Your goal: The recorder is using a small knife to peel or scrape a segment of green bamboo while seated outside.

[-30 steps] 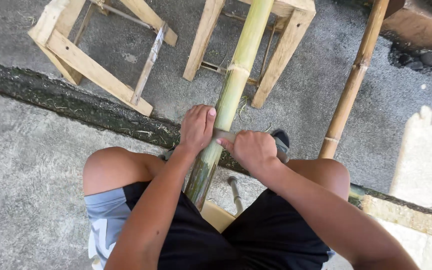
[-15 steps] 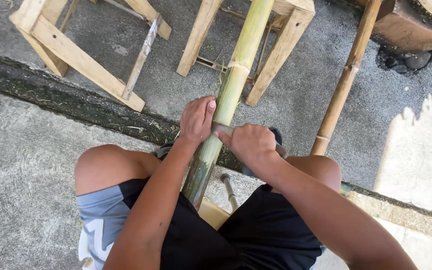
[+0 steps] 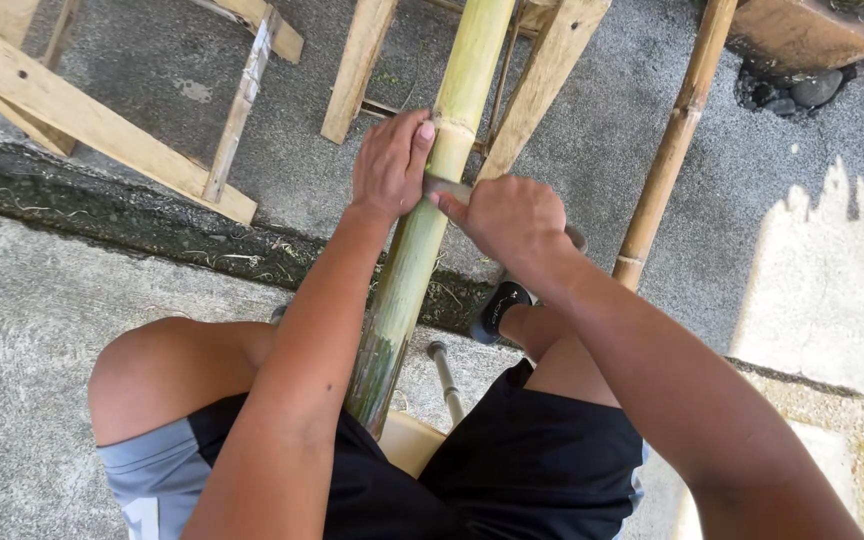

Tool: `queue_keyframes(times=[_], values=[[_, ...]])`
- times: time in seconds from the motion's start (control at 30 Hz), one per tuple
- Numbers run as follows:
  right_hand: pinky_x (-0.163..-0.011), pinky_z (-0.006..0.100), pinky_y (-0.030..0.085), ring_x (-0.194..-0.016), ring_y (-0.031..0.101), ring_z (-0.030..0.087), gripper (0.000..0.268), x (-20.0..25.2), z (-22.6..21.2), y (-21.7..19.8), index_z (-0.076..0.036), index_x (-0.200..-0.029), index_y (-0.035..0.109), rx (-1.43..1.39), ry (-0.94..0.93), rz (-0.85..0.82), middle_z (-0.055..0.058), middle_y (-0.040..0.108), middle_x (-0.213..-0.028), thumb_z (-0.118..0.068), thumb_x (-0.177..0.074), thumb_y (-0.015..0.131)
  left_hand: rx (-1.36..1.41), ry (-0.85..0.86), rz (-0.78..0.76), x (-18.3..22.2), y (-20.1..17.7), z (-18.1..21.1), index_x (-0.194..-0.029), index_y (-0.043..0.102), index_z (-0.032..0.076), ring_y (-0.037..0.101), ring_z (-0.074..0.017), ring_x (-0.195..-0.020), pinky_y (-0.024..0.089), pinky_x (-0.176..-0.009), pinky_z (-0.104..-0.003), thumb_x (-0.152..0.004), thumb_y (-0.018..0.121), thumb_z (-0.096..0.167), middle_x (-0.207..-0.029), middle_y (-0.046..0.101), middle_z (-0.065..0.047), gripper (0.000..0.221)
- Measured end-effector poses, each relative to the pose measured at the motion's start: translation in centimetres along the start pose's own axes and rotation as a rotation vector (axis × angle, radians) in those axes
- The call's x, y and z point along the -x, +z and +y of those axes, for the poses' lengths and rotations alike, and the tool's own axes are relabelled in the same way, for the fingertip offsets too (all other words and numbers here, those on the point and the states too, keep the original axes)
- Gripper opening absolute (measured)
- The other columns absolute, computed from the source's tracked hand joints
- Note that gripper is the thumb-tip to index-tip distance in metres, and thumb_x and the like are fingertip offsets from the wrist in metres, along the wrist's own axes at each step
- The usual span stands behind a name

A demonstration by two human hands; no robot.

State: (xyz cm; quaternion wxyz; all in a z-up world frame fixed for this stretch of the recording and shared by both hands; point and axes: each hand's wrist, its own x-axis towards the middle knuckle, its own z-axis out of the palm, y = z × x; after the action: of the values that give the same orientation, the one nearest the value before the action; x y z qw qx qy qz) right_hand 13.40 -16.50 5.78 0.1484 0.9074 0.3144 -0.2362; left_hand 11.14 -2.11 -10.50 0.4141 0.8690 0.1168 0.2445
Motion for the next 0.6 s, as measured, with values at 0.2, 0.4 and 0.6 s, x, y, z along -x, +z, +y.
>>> queue_keyframes(times=[0.2,0.4,0.6], values=[[-0.073,0.046,0.059,-0.082,0.075,0.032,0.086,-3.0,1.1,-1.7,-0.001,-0.089,0.074,0.004,0.034,0.065,0.019,0.073,-0.081,-0.074,-0.100,0.032,-0.035,-0.043,-0.036,-4.8,1.0,-0.7,-0.138,0.055,0.006,0.059,-0.0330,-0.118,0.043,-0.105,-0.045,-0.111,0.029,0.044,-0.125,0.065,-0.015,0.053],[-0.069,0.045,0.060,-0.079,0.075,0.031,0.086,-2.6,1.0,-1.2,-0.001,-0.088,0.075,0.025,0.048,0.108,0.017,0.072,-0.080,-0.075,-0.100,0.032,-0.014,-0.030,-0.061,-4.3,0.0,-0.3,-0.147,0.048,0.007,0.058,-0.0328,-0.122,0.047,-0.104,-0.044,-0.111,0.026,0.049,-0.132,0.062,-0.016,0.059],[-0.068,0.043,0.060,-0.077,0.077,0.029,0.087,2.2,-0.7,1.7,-0.002,-0.084,0.076,0.024,0.003,-0.019,0.017,0.075,-0.080,-0.073,-0.102,0.028,0.054,-0.019,-0.097,3.3,-1.5,-0.1,-0.148,0.043,0.004,0.056,-0.0360,-0.125,0.048,-0.100,-0.045,-0.112,0.027,0.047,-0.138,0.057,-0.021,0.059]])
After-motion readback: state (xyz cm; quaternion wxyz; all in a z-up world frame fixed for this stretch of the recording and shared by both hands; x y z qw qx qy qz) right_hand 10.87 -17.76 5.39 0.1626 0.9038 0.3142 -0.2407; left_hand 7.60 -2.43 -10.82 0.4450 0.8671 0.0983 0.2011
